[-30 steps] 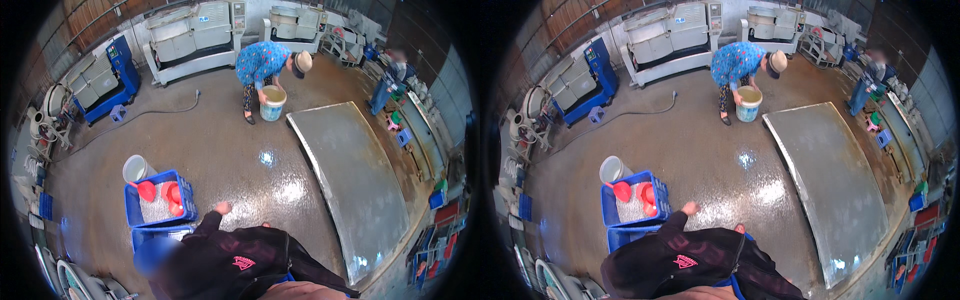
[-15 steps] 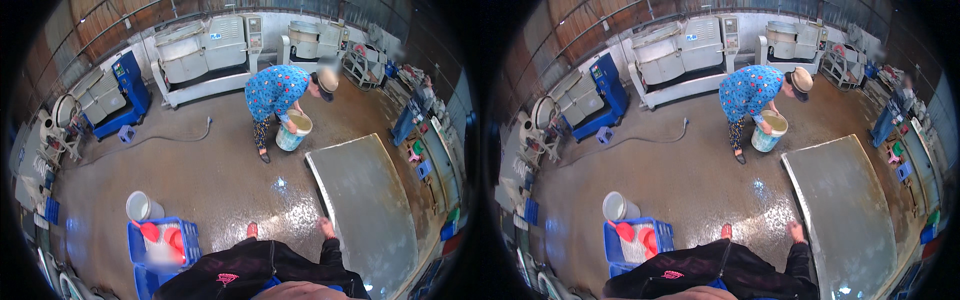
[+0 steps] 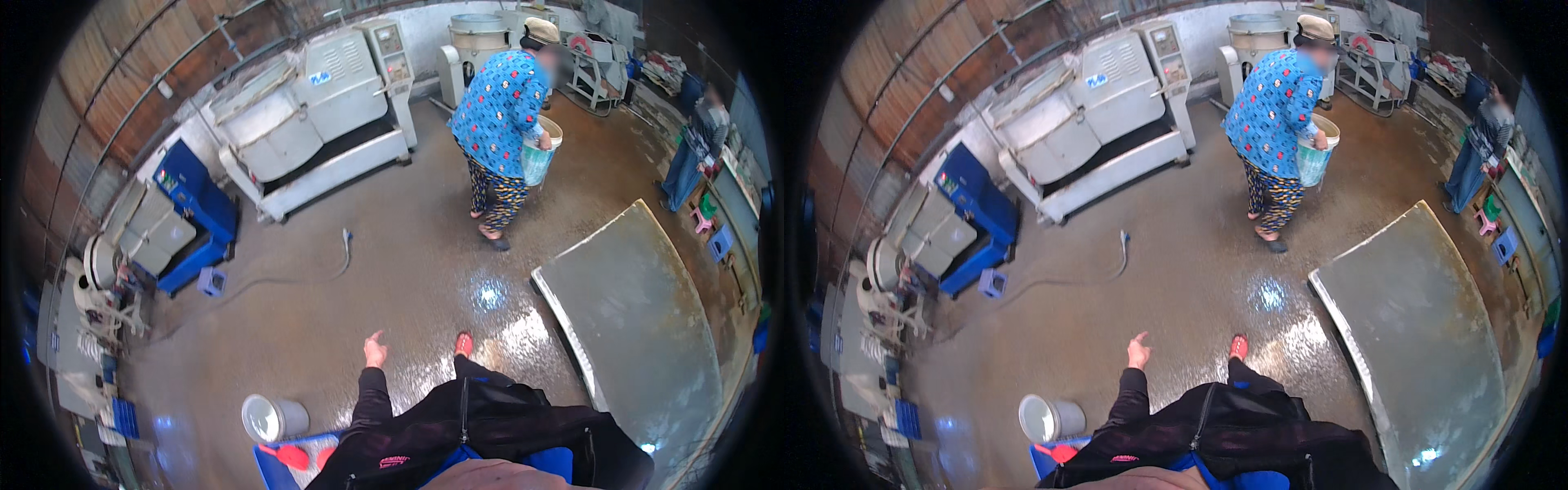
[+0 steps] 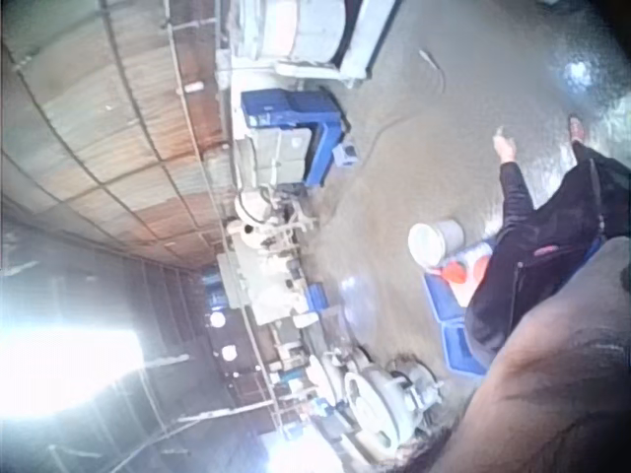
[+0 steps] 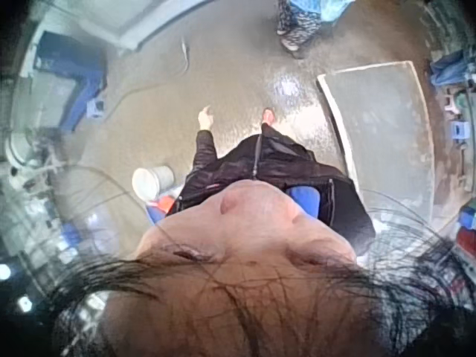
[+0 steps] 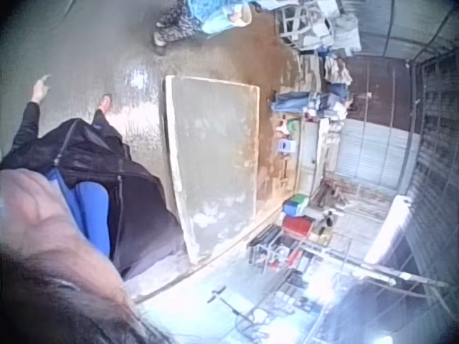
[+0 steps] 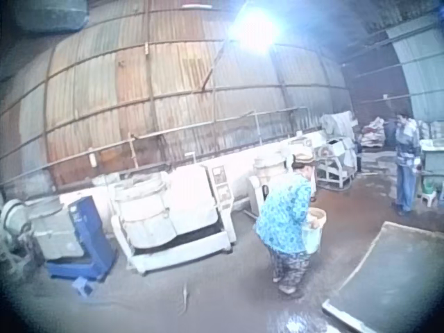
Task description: The person uses a hose to spray water on the floor and machinery in a workshop. They also reach into a machine to remove debris by hand and continue rinsing the area.
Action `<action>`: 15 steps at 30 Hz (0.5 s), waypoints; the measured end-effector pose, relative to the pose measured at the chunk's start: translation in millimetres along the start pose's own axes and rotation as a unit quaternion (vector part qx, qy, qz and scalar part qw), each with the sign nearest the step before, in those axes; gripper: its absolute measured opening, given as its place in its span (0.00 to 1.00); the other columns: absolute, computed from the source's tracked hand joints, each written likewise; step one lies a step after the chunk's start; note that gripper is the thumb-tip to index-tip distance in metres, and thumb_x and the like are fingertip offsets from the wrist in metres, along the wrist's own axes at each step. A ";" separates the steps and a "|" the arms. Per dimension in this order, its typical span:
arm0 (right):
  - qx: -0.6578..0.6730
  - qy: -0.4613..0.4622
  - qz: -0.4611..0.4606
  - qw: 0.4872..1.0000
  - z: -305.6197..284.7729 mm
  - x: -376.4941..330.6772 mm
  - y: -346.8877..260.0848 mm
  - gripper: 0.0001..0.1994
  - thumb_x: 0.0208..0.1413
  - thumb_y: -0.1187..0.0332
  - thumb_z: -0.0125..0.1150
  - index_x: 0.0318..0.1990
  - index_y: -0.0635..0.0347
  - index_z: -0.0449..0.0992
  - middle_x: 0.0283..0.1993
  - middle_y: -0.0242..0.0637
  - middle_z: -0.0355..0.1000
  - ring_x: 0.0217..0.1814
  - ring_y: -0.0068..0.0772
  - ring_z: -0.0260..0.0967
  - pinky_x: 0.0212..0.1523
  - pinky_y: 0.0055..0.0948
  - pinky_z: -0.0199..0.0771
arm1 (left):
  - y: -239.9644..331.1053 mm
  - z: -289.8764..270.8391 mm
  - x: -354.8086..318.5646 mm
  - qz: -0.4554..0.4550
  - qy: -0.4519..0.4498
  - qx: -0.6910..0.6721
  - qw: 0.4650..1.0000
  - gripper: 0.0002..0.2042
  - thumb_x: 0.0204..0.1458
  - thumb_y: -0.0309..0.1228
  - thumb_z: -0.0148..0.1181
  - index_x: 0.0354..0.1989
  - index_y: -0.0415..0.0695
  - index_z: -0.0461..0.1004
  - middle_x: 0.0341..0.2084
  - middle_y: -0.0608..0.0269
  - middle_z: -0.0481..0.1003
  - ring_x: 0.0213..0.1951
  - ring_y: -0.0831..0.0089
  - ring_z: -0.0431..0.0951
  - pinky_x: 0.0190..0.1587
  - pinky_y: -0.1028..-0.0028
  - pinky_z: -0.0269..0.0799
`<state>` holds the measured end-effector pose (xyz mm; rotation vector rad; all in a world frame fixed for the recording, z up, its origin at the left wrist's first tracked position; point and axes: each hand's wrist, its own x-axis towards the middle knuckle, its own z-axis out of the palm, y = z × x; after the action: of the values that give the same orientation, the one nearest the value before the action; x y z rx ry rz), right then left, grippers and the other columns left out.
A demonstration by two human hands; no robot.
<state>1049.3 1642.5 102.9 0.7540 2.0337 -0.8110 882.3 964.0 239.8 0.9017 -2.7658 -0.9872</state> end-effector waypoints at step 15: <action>-0.003 0.148 -0.685 0.713 -211.0 56.7 -814.7 0.13 0.55 0.74 0.51 0.47 0.60 0.75 0.45 0.45 0.75 0.49 0.44 0.72 0.51 0.35 0.69 | 5.2 104.8 215.7 -0.148 -0.325 0.158 0.920 0.18 0.40 0.33 0.64 0.42 0.44 0.75 0.38 0.51 0.77 0.43 0.59 0.77 0.47 0.63 0.72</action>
<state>324.4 1312.4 380.4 -0.9504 2.7252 -1.4862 675.3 907.0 132.9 1.2593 -3.5025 -1.0499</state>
